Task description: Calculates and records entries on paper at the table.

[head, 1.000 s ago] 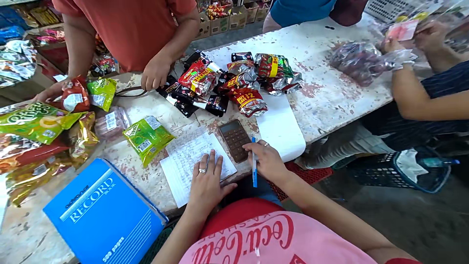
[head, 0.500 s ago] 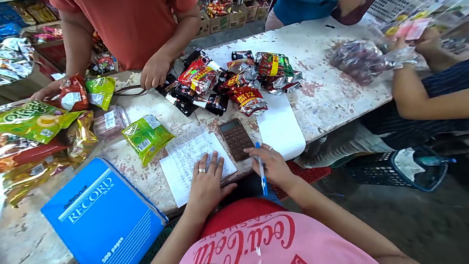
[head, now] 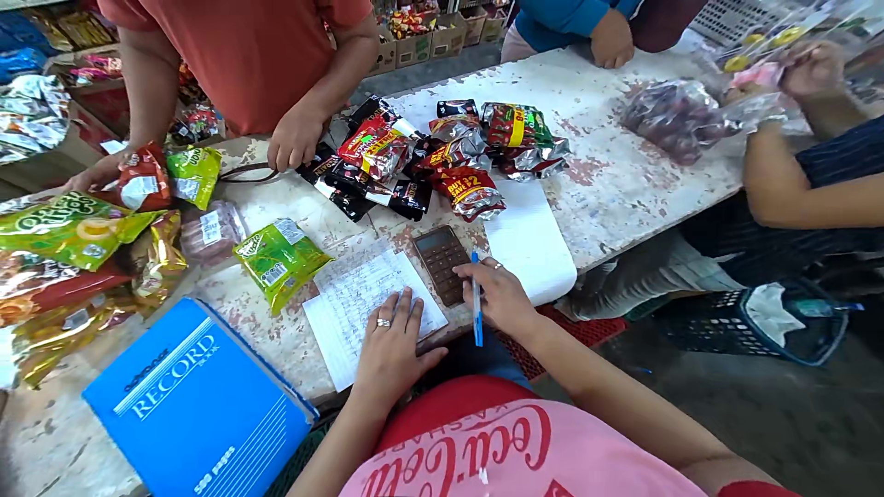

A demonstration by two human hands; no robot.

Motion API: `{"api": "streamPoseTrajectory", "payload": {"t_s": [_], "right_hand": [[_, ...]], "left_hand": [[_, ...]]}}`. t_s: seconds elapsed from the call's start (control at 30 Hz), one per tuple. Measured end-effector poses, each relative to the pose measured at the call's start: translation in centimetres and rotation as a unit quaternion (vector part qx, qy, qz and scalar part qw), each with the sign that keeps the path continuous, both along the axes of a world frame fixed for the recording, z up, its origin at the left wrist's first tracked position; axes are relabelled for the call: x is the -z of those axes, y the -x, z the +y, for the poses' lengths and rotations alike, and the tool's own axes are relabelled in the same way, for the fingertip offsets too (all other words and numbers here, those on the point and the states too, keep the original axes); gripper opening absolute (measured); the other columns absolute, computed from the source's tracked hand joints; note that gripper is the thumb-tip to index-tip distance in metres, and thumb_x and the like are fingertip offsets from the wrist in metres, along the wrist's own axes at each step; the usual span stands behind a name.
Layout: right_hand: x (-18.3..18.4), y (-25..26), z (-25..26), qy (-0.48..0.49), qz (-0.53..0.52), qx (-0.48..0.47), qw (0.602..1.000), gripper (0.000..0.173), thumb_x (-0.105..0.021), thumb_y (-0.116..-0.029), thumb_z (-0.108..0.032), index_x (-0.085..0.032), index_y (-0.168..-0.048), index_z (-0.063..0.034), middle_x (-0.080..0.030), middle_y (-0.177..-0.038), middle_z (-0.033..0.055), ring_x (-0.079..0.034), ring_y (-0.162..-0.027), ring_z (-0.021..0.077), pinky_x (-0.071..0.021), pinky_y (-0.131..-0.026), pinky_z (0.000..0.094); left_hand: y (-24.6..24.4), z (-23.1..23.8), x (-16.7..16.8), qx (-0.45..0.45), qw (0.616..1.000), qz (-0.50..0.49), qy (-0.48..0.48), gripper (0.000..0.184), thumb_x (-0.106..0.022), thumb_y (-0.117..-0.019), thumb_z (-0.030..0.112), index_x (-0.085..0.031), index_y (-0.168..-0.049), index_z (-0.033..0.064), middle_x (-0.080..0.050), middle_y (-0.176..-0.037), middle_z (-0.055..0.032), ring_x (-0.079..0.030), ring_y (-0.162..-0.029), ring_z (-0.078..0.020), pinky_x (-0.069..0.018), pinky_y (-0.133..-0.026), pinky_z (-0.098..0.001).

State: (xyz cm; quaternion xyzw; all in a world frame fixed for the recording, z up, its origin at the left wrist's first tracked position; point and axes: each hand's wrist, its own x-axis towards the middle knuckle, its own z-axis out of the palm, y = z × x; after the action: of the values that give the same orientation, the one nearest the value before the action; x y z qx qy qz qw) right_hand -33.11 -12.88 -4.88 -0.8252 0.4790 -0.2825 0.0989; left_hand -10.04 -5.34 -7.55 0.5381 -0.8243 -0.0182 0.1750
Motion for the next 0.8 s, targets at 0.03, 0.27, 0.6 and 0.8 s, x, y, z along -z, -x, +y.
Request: {"api": "streamPoseTrajectory", "payload": {"t_s": [0.03,0.27,0.6,0.8], "right_hand": [[0.1,-0.1,0.4,0.015,-0.006,-0.004,1.0,0.025,-0.053,-0.0951,-0.014,-0.073,-0.109,-0.0071,-0.076,-0.099,0.0088,-0.07,-0.09,0.0291,-0.058,-0.076,0.0424],[0.5,1.9,1.6,0.051,-0.009,0.021,0.998,0.025,-0.053,-0.0949,-0.015,-0.073,-0.108,-0.008,-0.076,-0.099,0.0068,-0.069,-0.087,0.0246,-0.0576,-0.076,0.0375],[-0.8,-0.9,-0.5,-0.041,0.022,-0.035,0.998,0.032,-0.054,-0.0976,-0.018,-0.069,-0.123,-0.0065,-0.073,-0.119,0.0111,-0.068,-0.108,0.0358,-0.0568,-0.087,0.0516],[-0.9,-1.1,-2.0,-0.027,0.024,0.016,0.999,0.025,-0.055,-0.0954,-0.015,-0.071,-0.112,-0.0044,-0.074,-0.103,0.0143,-0.07,-0.1,0.0377,-0.0577,-0.082,0.0516]], "left_hand": [[0.0,0.0,0.1,0.002,1.0,0.002,0.004,0.084,-0.048,-0.0892,0.077,-0.063,-0.138,0.0098,-0.056,-0.149,-0.0123,-0.053,-0.136,-0.0369,-0.0463,-0.105,-0.0542],[0.0,0.2,0.1,0.006,1.0,0.012,0.008,0.082,-0.047,-0.0902,0.076,-0.064,-0.137,0.0112,-0.059,-0.147,-0.0114,-0.053,-0.136,-0.0381,-0.0459,-0.106,-0.0566],[0.0,0.2,0.3,0.013,0.999,0.017,0.024,0.08,-0.05,-0.09,0.074,-0.065,-0.135,0.0091,-0.06,-0.145,-0.0117,-0.059,-0.129,-0.0337,-0.0494,-0.101,-0.051],[-0.4,0.8,0.1,0.034,0.999,0.015,0.01,0.08,-0.06,-0.087,0.068,-0.063,-0.137,0.0063,-0.057,-0.148,-0.0145,-0.055,-0.134,-0.036,-0.0481,-0.105,-0.0523]]}}
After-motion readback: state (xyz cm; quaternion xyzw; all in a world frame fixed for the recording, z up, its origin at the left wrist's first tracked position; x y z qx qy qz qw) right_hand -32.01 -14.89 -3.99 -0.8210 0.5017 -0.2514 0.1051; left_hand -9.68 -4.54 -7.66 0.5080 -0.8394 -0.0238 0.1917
